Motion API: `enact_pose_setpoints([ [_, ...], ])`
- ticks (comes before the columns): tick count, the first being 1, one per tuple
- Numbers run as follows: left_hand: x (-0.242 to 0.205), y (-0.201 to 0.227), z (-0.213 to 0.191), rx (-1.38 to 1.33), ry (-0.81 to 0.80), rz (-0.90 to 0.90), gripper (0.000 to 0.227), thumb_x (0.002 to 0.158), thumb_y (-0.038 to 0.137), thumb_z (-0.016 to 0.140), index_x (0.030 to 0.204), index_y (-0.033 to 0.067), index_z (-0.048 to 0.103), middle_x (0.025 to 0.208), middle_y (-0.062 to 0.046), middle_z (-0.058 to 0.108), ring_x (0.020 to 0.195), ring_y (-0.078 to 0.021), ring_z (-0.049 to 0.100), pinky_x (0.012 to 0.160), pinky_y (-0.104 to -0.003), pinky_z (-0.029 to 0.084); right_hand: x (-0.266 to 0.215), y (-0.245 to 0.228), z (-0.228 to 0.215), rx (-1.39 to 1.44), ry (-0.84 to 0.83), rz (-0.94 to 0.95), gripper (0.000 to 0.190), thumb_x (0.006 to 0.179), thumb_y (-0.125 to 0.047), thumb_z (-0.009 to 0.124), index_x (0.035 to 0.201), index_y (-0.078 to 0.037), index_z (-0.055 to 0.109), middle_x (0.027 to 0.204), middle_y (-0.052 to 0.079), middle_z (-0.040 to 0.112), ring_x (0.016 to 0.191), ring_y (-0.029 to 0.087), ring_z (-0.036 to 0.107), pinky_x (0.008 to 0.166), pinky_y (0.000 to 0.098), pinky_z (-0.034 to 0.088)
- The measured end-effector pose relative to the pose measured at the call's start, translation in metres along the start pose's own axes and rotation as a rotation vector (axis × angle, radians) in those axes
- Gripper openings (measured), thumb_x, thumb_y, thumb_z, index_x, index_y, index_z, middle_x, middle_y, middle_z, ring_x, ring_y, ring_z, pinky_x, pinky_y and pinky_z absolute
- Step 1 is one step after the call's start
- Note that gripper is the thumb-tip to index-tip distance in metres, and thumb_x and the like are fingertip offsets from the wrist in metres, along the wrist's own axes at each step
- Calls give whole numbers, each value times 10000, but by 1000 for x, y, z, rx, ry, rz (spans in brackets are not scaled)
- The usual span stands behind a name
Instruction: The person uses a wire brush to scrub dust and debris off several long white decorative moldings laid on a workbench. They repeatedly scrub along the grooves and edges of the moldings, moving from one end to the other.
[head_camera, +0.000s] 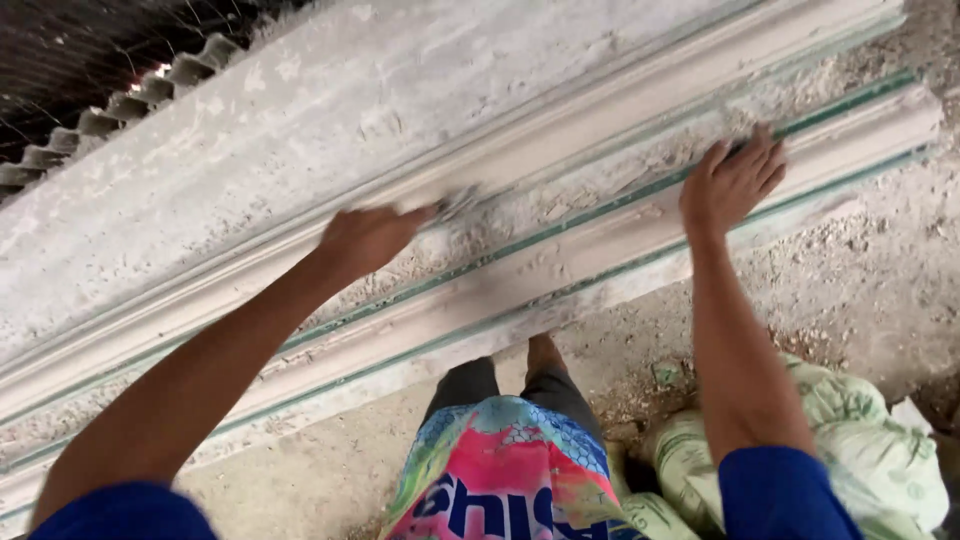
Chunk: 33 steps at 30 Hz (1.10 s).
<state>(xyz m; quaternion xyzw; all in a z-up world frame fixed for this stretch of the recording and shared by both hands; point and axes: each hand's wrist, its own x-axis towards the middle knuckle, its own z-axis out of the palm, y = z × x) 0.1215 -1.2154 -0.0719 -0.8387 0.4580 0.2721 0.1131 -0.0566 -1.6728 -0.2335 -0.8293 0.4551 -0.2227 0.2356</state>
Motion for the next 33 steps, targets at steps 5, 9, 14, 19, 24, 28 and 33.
enact_pose_setpoints([
  [5,-135,-54,53,-22,171,-258,383,1061,359,518,1417,485,582,854,-58,731,726,-335,725,700,-512,638,-11,-4,-6,-1,-6,-43,527,1134,-445,215,1477,-94,407,1513,206,478,1479,415,276,1189,607,46],
  [9,-55,-21,38,9,186,-264,340,1086,477,462,1398,514,594,819,-55,713,715,-319,723,683,-483,640,-10,-4,-2,-53,28,-30,500,1087,-448,298,1416,-120,483,1479,145,546,1460,364,361,1201,587,92],
  [14,156,87,-25,-142,261,12,352,1092,468,374,1392,474,559,884,-73,725,846,-355,745,711,-557,587,-7,-1,0,-60,60,-75,455,1093,-375,303,1397,-110,516,1460,140,571,1430,370,417,1198,586,130],
  [19,90,67,-29,-135,151,30,369,1101,442,366,1424,458,543,947,-108,734,827,-379,745,690,-557,583,-17,1,-7,-23,83,-100,463,1116,-371,275,1397,-95,518,1434,175,576,1410,397,439,1184,598,132],
  [24,-48,-16,25,-24,276,-13,321,1048,359,563,1358,425,613,841,-67,731,668,-283,738,597,-489,621,-10,-3,-3,-27,106,-101,449,1105,-394,346,1391,-96,521,1411,176,605,1405,385,457,1191,577,137],
  [28,-58,-29,46,8,443,-40,289,1056,376,544,1314,432,662,711,2,687,528,-229,645,501,-416,580,-10,-9,-6,-32,126,-84,508,1110,-454,321,1399,-83,513,1379,179,629,1397,377,463,1186,567,151],
  [33,112,88,-34,-217,28,-60,386,1064,342,443,1395,530,508,774,-65,707,765,-352,749,657,-538,595,-7,-11,-7,-10,134,-59,541,1086,-480,321,1384,-72,514,1379,187,619,1389,374,480,1196,569,177],
])
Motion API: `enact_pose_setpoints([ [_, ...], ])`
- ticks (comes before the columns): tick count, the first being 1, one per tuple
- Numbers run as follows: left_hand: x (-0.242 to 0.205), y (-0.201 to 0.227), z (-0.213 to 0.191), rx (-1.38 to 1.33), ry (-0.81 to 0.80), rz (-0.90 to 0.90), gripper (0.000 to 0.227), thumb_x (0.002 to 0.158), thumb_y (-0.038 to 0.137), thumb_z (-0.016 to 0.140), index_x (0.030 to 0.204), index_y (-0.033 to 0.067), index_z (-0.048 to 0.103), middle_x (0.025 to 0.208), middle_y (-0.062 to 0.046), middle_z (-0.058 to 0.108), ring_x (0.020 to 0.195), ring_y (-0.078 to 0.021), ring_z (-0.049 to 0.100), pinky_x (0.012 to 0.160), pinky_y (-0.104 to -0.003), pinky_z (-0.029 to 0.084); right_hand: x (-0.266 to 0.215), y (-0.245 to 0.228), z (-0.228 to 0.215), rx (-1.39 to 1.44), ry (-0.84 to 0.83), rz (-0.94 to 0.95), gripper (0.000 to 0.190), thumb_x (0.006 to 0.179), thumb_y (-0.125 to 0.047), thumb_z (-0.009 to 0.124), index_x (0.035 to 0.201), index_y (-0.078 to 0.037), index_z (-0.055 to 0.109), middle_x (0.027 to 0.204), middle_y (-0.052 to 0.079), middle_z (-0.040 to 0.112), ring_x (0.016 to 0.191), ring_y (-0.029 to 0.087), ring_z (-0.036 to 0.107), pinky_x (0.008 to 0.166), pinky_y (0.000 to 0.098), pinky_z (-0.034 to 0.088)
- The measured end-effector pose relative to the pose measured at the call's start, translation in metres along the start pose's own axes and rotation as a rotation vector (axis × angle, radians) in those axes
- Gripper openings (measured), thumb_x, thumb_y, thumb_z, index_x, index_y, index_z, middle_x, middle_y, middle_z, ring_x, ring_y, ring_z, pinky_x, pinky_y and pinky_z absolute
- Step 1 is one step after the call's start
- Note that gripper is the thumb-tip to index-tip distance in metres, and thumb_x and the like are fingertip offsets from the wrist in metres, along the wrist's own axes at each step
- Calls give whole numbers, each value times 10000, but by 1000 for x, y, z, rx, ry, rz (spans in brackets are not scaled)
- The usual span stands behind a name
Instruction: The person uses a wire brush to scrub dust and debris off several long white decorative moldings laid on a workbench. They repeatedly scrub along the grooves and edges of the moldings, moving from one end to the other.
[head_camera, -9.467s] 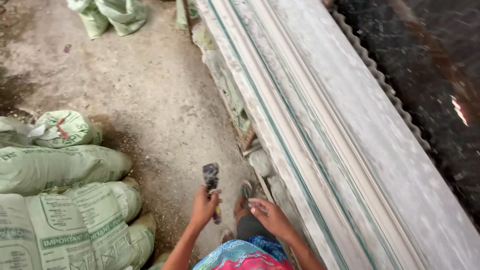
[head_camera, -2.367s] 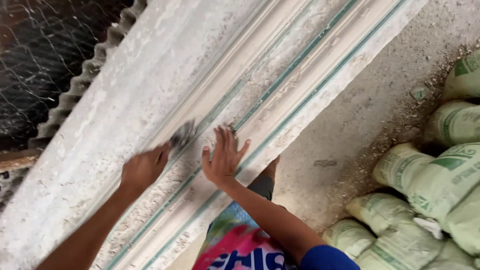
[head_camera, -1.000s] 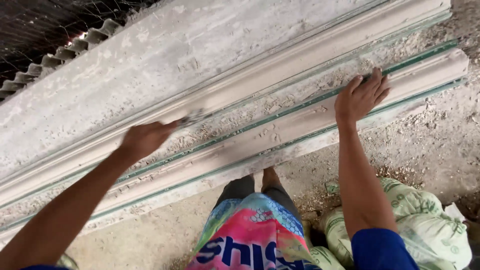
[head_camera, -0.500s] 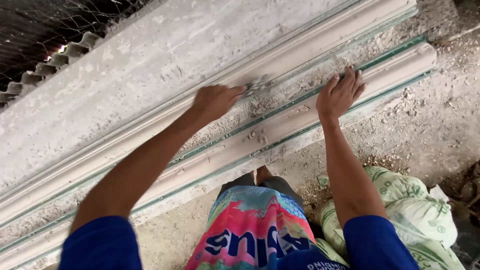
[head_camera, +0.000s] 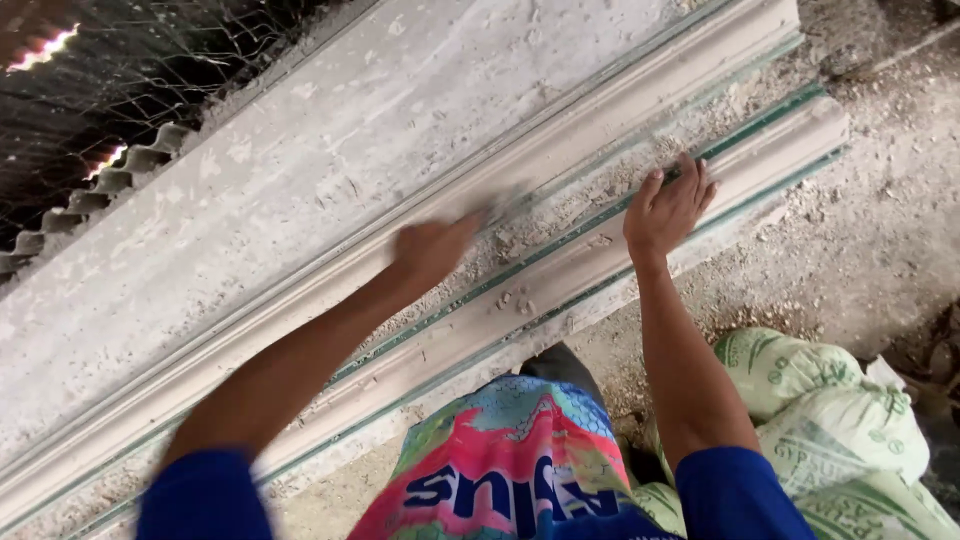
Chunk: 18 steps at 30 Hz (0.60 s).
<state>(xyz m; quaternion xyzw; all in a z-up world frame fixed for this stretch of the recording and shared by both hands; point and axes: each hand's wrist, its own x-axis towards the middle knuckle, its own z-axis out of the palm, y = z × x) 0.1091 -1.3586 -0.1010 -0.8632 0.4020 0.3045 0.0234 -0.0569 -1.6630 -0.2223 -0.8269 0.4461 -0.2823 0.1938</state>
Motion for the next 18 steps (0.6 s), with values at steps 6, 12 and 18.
enact_pose_setpoints([
  [6,84,48,-3,-46,263,217,285,1020,309,561,1284,377,648,796,-92,717,736,-403,753,584,-547,580,-4,12,1,38,-3,-23,449,1085,-392,369,1361,-82,540,1354,154,615,1351,370,512,1177,579,220],
  [12,-116,-99,19,164,-119,300,845,923,-30,529,1641,287,216,1700,-38,288,1026,-486,680,778,-565,616,-8,21,6,58,11,-38,535,1107,-506,286,1356,-106,542,1320,155,617,1353,370,504,1162,584,203],
  [18,-170,-136,49,601,290,358,768,873,47,643,1536,343,394,1510,62,488,661,-186,632,496,-348,615,-7,16,8,3,8,-69,489,1092,-505,359,1328,-118,544,1331,120,606,1363,339,494,1168,561,201],
])
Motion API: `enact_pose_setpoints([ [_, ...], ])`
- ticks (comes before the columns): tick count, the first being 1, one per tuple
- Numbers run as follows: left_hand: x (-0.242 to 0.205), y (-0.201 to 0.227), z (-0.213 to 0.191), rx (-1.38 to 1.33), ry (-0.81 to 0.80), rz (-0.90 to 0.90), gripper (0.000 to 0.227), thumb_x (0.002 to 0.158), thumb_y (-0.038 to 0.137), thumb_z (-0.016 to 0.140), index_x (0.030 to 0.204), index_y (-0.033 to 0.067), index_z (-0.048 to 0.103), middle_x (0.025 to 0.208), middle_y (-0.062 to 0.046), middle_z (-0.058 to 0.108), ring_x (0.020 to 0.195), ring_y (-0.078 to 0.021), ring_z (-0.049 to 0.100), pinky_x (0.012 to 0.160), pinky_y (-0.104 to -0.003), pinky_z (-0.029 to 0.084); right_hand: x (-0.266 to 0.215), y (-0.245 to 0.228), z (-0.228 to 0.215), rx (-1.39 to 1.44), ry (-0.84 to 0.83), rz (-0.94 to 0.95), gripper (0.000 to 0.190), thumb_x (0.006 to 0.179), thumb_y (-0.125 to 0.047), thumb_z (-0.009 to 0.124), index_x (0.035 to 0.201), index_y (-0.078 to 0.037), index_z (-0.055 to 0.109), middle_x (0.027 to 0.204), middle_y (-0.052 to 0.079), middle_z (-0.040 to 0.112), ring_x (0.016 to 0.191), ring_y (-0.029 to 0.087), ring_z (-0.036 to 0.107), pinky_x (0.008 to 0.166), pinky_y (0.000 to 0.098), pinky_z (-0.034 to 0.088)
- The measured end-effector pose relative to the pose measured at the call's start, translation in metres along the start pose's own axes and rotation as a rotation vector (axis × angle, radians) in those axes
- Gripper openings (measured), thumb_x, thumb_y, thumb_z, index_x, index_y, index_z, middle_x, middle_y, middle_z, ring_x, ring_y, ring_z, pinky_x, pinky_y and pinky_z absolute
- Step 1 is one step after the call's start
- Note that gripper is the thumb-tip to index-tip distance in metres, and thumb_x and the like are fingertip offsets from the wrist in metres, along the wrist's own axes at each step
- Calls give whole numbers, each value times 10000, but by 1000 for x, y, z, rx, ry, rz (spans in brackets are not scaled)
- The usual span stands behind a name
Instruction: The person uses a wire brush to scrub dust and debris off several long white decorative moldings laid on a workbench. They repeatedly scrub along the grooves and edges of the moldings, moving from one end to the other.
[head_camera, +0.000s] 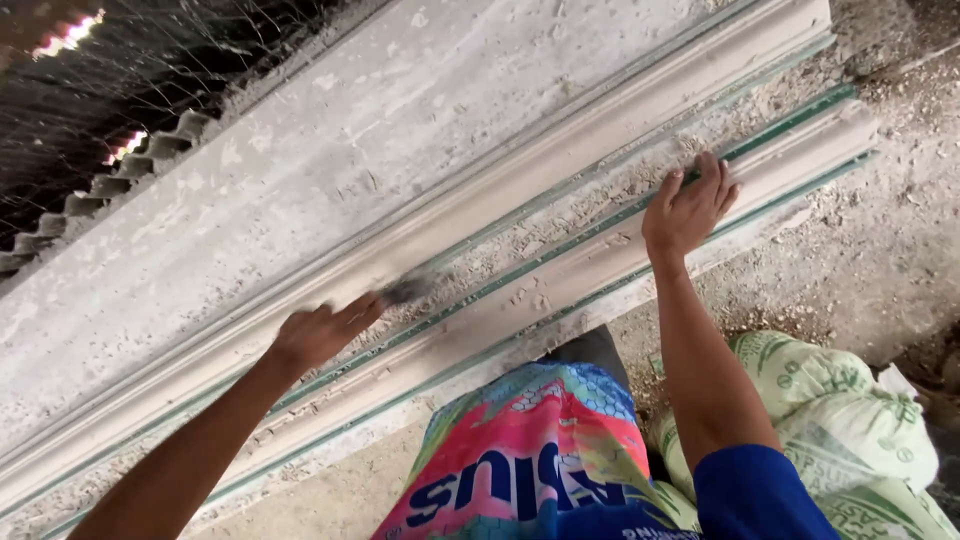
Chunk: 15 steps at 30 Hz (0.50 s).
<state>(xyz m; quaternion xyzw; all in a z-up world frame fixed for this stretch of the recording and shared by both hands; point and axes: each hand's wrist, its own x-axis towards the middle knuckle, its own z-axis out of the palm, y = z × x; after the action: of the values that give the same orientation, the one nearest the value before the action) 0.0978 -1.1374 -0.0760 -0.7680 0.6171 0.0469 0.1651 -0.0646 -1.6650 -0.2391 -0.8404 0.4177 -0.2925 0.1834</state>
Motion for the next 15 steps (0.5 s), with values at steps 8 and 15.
enact_pose_setpoints([
  [8,362,83,-38,-167,272,29,546,1038,185,605,1536,326,430,1358,44,571,743,-180,711,612,-382,565,8,-14,-11,55,-25,44,415,1115,-449,358,1334,-137,521,1351,92,588,1369,320,503,1195,566,161],
  [15,288,65,-46,-210,112,-21,689,1026,186,574,1628,369,292,1477,34,511,731,-207,705,613,-427,592,45,45,-27,354,-142,44,363,1108,-288,360,1416,-122,458,1453,136,495,1452,419,371,1209,630,166],
])
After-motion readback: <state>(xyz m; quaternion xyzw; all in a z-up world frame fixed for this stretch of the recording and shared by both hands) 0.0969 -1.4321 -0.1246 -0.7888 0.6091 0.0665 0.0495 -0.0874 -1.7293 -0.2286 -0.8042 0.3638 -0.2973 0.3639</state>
